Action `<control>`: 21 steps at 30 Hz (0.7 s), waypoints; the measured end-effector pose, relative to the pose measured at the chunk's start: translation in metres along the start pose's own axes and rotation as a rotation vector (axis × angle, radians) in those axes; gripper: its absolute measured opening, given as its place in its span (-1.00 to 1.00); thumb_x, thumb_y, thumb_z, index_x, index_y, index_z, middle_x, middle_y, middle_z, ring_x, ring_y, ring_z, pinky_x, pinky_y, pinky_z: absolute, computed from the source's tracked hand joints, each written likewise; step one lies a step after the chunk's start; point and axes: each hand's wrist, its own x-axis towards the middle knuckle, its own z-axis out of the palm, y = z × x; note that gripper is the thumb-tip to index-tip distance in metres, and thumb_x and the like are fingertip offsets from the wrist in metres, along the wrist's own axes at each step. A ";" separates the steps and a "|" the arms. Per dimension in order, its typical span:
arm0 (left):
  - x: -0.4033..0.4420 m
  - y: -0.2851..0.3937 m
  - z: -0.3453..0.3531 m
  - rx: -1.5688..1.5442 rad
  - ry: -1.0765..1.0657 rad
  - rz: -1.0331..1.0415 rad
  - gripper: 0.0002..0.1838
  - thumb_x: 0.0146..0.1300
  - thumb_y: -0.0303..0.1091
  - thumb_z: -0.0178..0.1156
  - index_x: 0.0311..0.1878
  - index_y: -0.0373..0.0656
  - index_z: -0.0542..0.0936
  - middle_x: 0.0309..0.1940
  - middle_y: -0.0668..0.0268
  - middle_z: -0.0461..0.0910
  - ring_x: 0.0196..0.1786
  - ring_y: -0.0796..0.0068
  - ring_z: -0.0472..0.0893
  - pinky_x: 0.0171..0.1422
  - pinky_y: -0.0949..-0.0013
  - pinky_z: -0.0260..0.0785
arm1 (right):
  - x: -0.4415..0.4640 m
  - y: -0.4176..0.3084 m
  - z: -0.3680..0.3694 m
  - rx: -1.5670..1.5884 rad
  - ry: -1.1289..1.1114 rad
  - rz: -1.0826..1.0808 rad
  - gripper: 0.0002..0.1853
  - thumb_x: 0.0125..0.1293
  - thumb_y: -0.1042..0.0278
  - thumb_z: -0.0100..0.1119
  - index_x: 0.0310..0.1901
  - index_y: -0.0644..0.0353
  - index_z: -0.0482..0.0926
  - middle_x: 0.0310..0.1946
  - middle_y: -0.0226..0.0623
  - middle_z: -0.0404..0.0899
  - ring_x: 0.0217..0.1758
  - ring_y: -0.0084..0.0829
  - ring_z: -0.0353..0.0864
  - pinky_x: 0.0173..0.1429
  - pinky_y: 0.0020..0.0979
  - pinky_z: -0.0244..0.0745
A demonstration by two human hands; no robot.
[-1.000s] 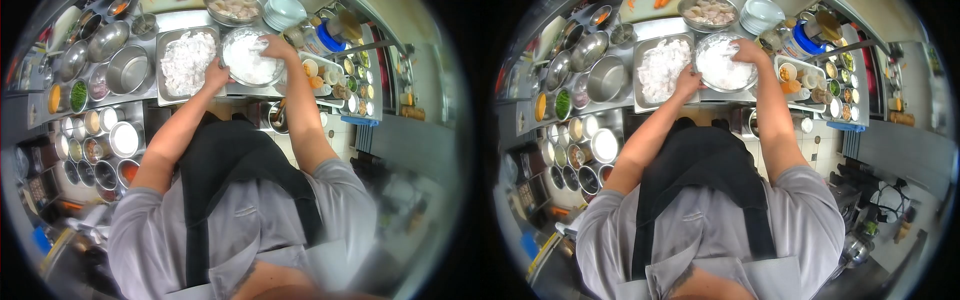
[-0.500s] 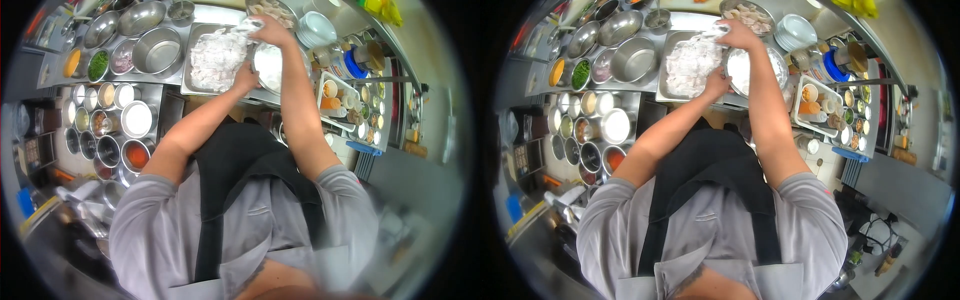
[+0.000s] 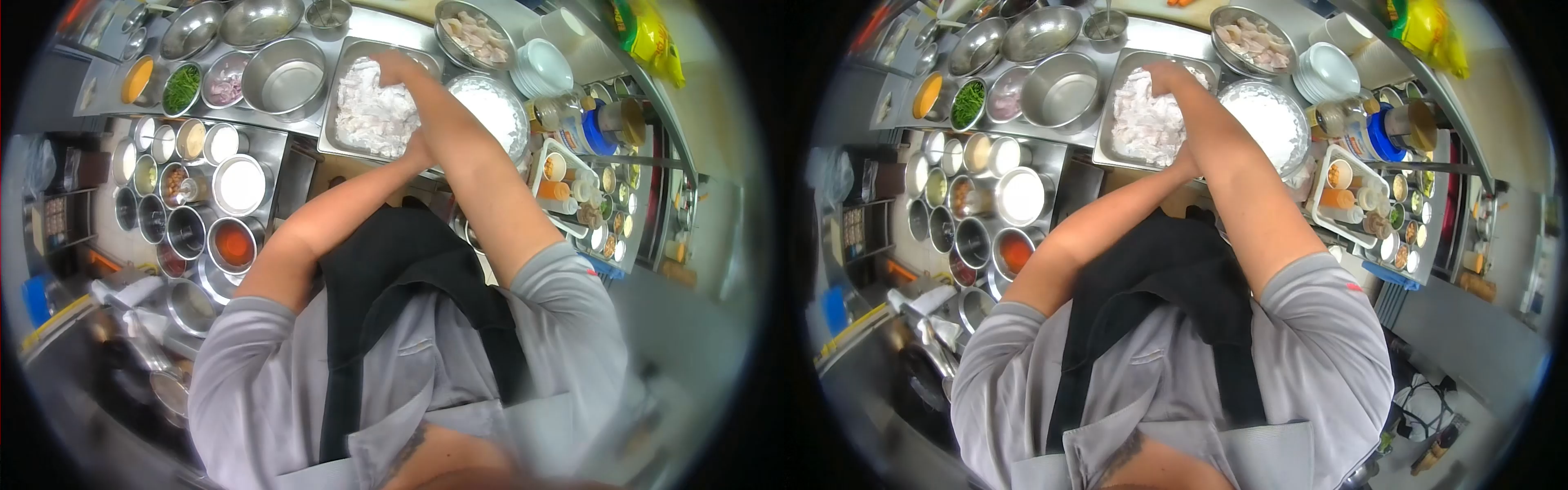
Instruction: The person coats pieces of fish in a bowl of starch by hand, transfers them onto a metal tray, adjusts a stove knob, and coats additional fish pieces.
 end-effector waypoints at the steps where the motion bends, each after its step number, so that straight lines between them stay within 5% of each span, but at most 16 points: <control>1: 0.001 -0.001 0.000 -0.028 0.018 0.032 -0.27 0.15 0.13 0.35 0.25 -0.20 0.49 0.19 -0.03 0.56 0.29 0.03 0.51 0.31 0.14 0.36 | 0.006 -0.001 -0.005 -0.017 -0.003 0.010 -0.10 -0.09 0.20 0.48 0.40 -0.01 0.39 0.31 -0.16 0.48 0.36 -0.15 0.46 0.38 -0.20 0.42; 6: 0.004 0.003 0.002 -0.073 0.047 0.051 -0.26 0.14 0.15 0.36 0.27 -0.16 0.49 0.20 0.03 0.56 0.30 0.08 0.51 0.34 0.15 0.33 | 0.004 -0.013 -0.022 0.001 0.001 0.112 -0.19 -0.02 0.15 0.42 0.37 -0.09 0.42 0.27 -0.32 0.54 0.34 -0.23 0.48 0.30 -0.17 0.50; 9: 0.007 0.000 -0.001 -0.038 0.002 0.055 -0.25 0.14 0.13 0.37 0.27 -0.17 0.48 0.21 0.03 0.56 0.30 0.08 0.50 0.35 0.15 0.32 | 0.013 -0.008 -0.010 0.018 0.214 0.109 -0.22 0.03 0.12 0.34 0.38 -0.07 0.41 0.24 -0.28 0.56 0.34 -0.22 0.49 0.31 -0.17 0.49; 14: 0.009 0.006 -0.006 0.047 -0.104 -0.007 -0.23 0.16 0.14 0.35 0.31 -0.18 0.44 0.22 0.03 0.55 0.35 0.06 0.45 0.38 0.16 0.28 | 0.003 -0.005 -0.021 -0.002 0.023 -0.019 -0.18 0.08 0.24 0.28 0.45 0.05 0.30 0.23 -0.04 0.54 0.29 -0.07 0.52 0.35 -0.20 0.44; 17: 0.013 0.015 -0.004 0.172 0.022 0.075 -0.28 0.22 -0.03 0.34 0.31 -0.29 0.39 0.09 -0.02 0.61 0.14 0.09 0.63 0.16 0.15 0.47 | -0.020 0.003 -0.044 -0.006 0.014 -0.014 -0.27 0.08 0.33 0.25 0.39 0.08 0.39 0.20 -0.01 0.56 0.26 -0.07 0.54 0.32 -0.21 0.46; 19: 0.010 0.023 -0.007 -0.128 0.001 -0.298 -0.38 0.29 -0.31 0.26 0.31 -0.43 0.30 -0.10 -0.04 0.66 -0.23 0.20 0.75 -0.21 0.25 0.60 | -0.045 0.011 -0.060 -0.008 0.043 -0.006 -0.32 0.08 0.38 0.23 0.34 0.10 0.46 0.17 0.00 0.57 0.24 -0.06 0.56 0.30 -0.21 0.47; 21: 0.019 0.007 -0.002 -0.251 0.008 -0.361 -0.44 0.31 -0.37 0.24 0.29 -0.42 0.31 -0.11 -0.02 0.62 -0.26 0.25 0.73 -0.25 0.27 0.63 | -0.079 0.025 -0.073 0.049 0.141 0.035 -0.40 0.05 0.39 0.24 0.23 0.15 0.56 0.10 0.01 0.62 0.16 -0.04 0.60 0.25 -0.20 0.49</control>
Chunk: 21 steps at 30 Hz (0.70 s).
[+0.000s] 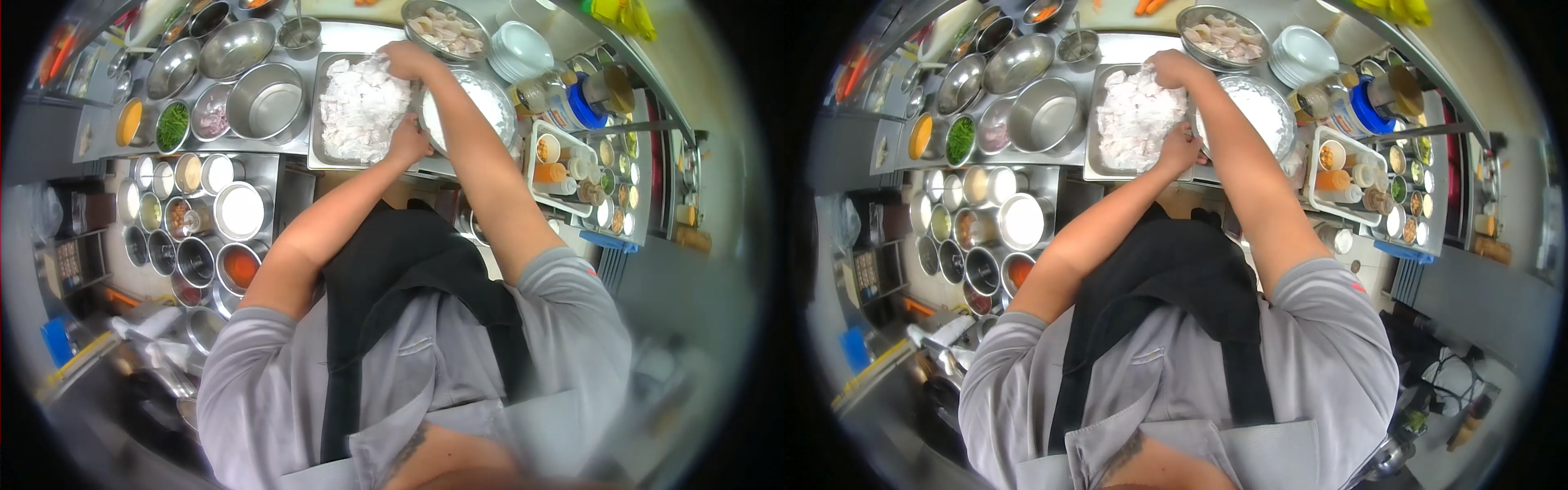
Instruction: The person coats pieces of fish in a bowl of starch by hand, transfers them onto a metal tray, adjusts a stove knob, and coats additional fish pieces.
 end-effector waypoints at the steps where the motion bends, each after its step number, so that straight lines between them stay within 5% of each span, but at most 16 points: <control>1: 0.005 -0.006 0.002 -0.127 0.002 -0.072 -0.49 0.34 -0.43 0.22 0.27 -0.41 0.32 -0.12 0.01 0.59 -0.29 0.29 0.72 -0.29 0.29 0.65 | -0.017 0.012 -0.003 0.006 0.001 0.015 -0.40 0.05 0.39 0.24 0.23 0.15 0.56 0.10 0.01 0.62 0.16 -0.04 0.60 0.25 -0.20 0.49; 4: 0.006 -0.001 0.004 -0.121 0.024 -0.053 -0.52 0.39 -0.53 0.10 0.31 -0.42 0.23 -0.22 0.06 0.55 -0.39 0.29 0.70 -0.39 0.33 0.67 | -0.063 0.062 -0.003 0.123 0.196 -0.009 -0.43 0.04 0.38 0.26 0.19 0.16 0.59 0.03 0.02 0.66 0.10 -0.01 0.63 0.20 -0.21 0.50; 10: 0.000 0.007 0.006 -0.139 0.000 -0.069 -0.47 0.39 -0.51 0.11 0.36 -0.37 0.18 -0.09 0.08 0.39 -0.25 0.31 0.63 -0.26 0.28 0.71 | -0.121 0.149 0.070 0.136 -0.042 0.135 -0.35 0.03 0.23 0.36 0.24 0.15 0.55 0.20 -0.01 0.56 0.24 -0.07 0.55 0.32 -0.23 0.43; 15: 0.004 0.002 0.005 -0.137 0.001 -0.045 -0.49 0.39 -0.53 0.09 0.34 -0.37 0.19 -0.13 0.08 0.43 -0.29 0.31 0.64 -0.26 0.30 0.71 | -0.148 0.121 0.114 0.095 -0.148 0.153 -0.18 -0.04 0.19 0.46 0.35 0.15 0.45 0.21 -0.03 0.56 0.26 -0.11 0.55 0.36 -0.27 0.41; 21: -0.003 0.009 0.009 -0.129 0.041 -0.038 -0.51 0.39 -0.53 0.09 0.32 -0.40 0.20 -0.17 0.08 0.45 -0.31 0.36 0.61 -0.31 0.33 0.69 | -0.185 0.116 0.109 0.192 -0.161 0.203 -0.24 -0.06 0.23 0.44 0.29 0.14 0.51 0.21 -0.03 0.56 0.31 -0.09 0.49 0.39 -0.22 0.38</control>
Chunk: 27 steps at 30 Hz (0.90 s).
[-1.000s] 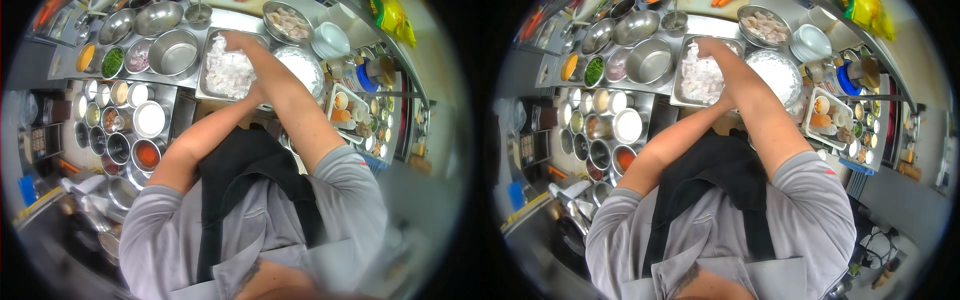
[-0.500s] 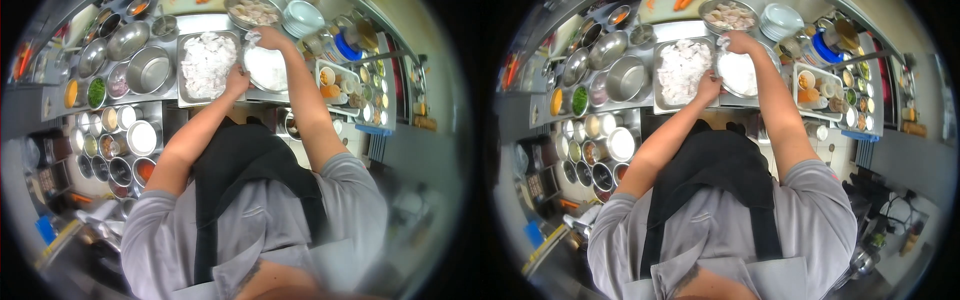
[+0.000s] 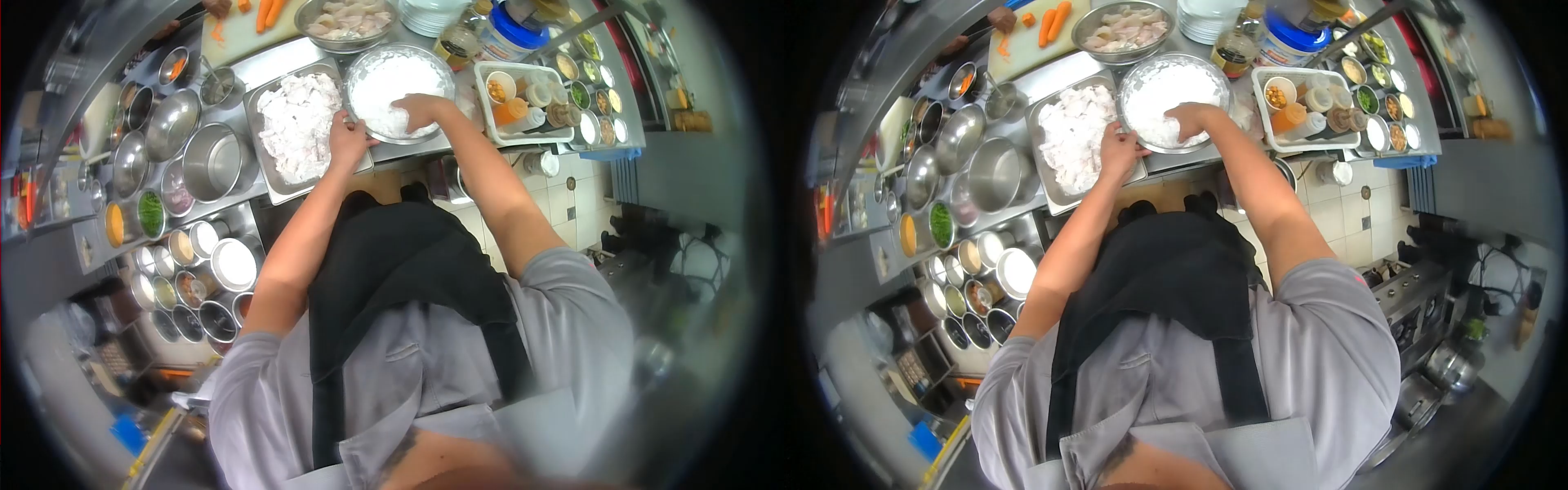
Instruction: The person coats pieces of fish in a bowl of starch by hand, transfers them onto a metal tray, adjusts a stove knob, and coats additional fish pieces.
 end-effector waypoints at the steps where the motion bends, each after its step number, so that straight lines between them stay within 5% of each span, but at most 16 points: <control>1: -0.001 0.000 0.000 0.007 -0.012 0.002 -0.51 0.39 -0.53 0.09 0.32 -0.40 0.20 -0.17 0.08 0.45 -0.31 0.36 0.61 -0.31 0.33 0.69 | -0.001 0.000 0.003 0.006 0.009 0.009 -0.24 -0.06 0.23 0.44 0.29 0.14 0.51 0.21 -0.03 0.56 0.31 -0.09 0.49 0.39 -0.22 0.38; 7: 0.001 0.002 0.000 0.024 -0.013 -0.006 -0.54 0.40 -0.55 0.07 0.30 -0.36 0.20 -0.19 0.10 0.45 -0.27 0.36 0.64 -0.32 0.33 0.70 | -0.006 -0.005 -0.011 0.002 0.180 -0.012 -0.42 0.00 0.46 0.29 0.18 0.13 0.60 0.12 -0.07 0.62 0.24 -0.07 0.54 0.34 -0.21 0.42; 10: 0.002 0.000 0.000 0.037 -0.007 -0.017 -0.55 0.41 -0.54 0.07 0.30 -0.36 0.20 -0.17 0.10 0.45 -0.27 0.36 0.64 -0.32 0.34 0.70 | -0.018 -0.014 -0.030 0.034 0.200 -0.001 -0.43 0.08 0.72 0.05 0.18 0.12 0.60 0.10 -0.07 0.63 0.18 -0.05 0.58 0.28 -0.19 0.46; 14: 0.005 -0.002 -0.001 0.018 -0.016 -0.003 -0.50 0.41 -0.53 0.09 0.33 -0.40 0.19 -0.19 0.08 0.46 -0.33 0.37 0.62 -0.29 0.33 0.68 | -0.014 -0.012 -0.030 0.005 0.271 0.006 -0.47 0.11 0.69 0.09 0.15 0.10 0.62 0.08 -0.07 0.64 0.16 -0.06 0.59 0.25 -0.19 0.48; 21: 0.004 0.001 -0.003 0.038 -0.017 -0.019 -0.49 0.41 -0.52 0.09 0.35 -0.41 0.18 -0.21 0.08 0.48 -0.34 0.36 0.64 -0.31 0.36 0.67 | -0.009 -0.035 -0.005 -0.258 0.065 0.023 -0.67 0.23 0.55 0.09 -0.02 0.03 0.70 0.00 -0.11 0.65 0.07 -0.07 0.65 0.19 -0.16 0.52; 27: 0.007 0.001 -0.004 0.031 -0.029 -0.001 -0.50 0.41 -0.52 0.09 0.34 -0.40 0.21 -0.21 0.10 0.47 -0.33 0.37 0.63 -0.31 0.36 0.67 | -0.012 -0.018 -0.032 -0.180 0.267 -0.135 -0.62 0.11 0.62 0.14 -0.03 0.09 0.70 -0.04 -0.10 0.66 0.09 -0.10 0.62 0.19 -0.16 0.51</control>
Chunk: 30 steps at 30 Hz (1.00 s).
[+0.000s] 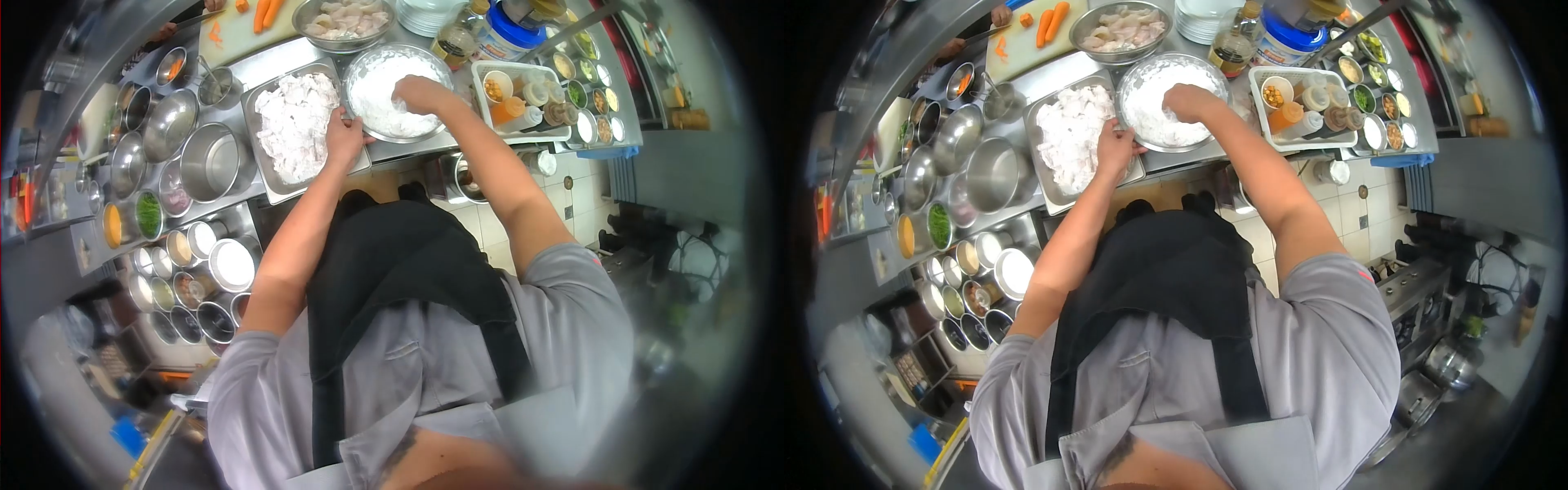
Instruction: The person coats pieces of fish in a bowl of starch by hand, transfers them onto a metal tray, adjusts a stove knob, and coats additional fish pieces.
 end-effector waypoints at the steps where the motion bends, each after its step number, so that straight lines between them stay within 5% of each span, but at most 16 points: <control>1: 0.000 0.000 0.000 -0.002 0.001 0.000 -0.50 0.41 -0.52 0.09 0.34 -0.40 0.21 -0.21 0.10 0.47 -0.33 0.37 0.63 -0.31 0.36 0.67 | 0.002 0.000 -0.001 0.021 -0.072 0.002 -0.61 0.08 0.63 0.16 -0.03 0.10 0.70 -0.05 -0.10 0.66 0.11 -0.10 0.60 0.21 -0.17 0.50; 4: 0.002 0.001 0.001 0.005 -0.004 0.008 -0.50 0.41 -0.52 0.09 0.34 -0.39 0.21 -0.21 0.10 0.47 -0.32 0.38 0.63 -0.30 0.36 0.67 | 0.007 -0.005 0.023 0.053 -0.227 0.005 -0.59 0.00 0.66 0.16 -0.07 0.14 0.70 -0.07 -0.10 0.66 0.16 -0.09 0.57 0.24 -0.20 0.47; 6: 0.004 -0.001 0.000 0.026 0.000 -0.005 -0.47 0.40 -0.53 0.08 0.37 -0.42 0.19 -0.16 0.13 0.45 -0.28 0.39 0.62 -0.34 0.35 0.69 | 0.008 0.004 0.050 0.062 -0.139 -0.017 -0.59 -0.01 0.66 0.17 -0.08 0.14 0.70 -0.03 -0.12 0.64 0.15 -0.08 0.56 0.25 -0.20 0.46; 22: 0.003 0.000 0.000 0.012 0.025 -0.018 -0.43 0.39 -0.51 0.10 0.41 -0.41 0.19 -0.18 0.15 0.44 -0.28 0.41 0.60 -0.37 0.37 0.67 | 0.007 0.022 -0.062 0.028 0.075 0.250 -0.54 0.11 0.60 0.11 0.09 0.13 0.65 0.10 -0.07 0.57 0.28 -0.07 0.47 0.38 -0.20 0.36; 30: 0.002 -0.015 -0.001 -0.058 0.045 0.030 -0.50 0.40 -0.46 0.15 0.32 -0.42 0.27 -0.23 0.14 0.49 -0.37 0.39 0.64 -0.34 0.34 0.67 | 0.059 -0.059 -0.087 0.073 0.172 0.027 -0.55 0.09 0.52 0.17 0.09 0.14 0.66 0.05 -0.03 0.62 0.17 -0.03 0.56 0.31 -0.16 0.43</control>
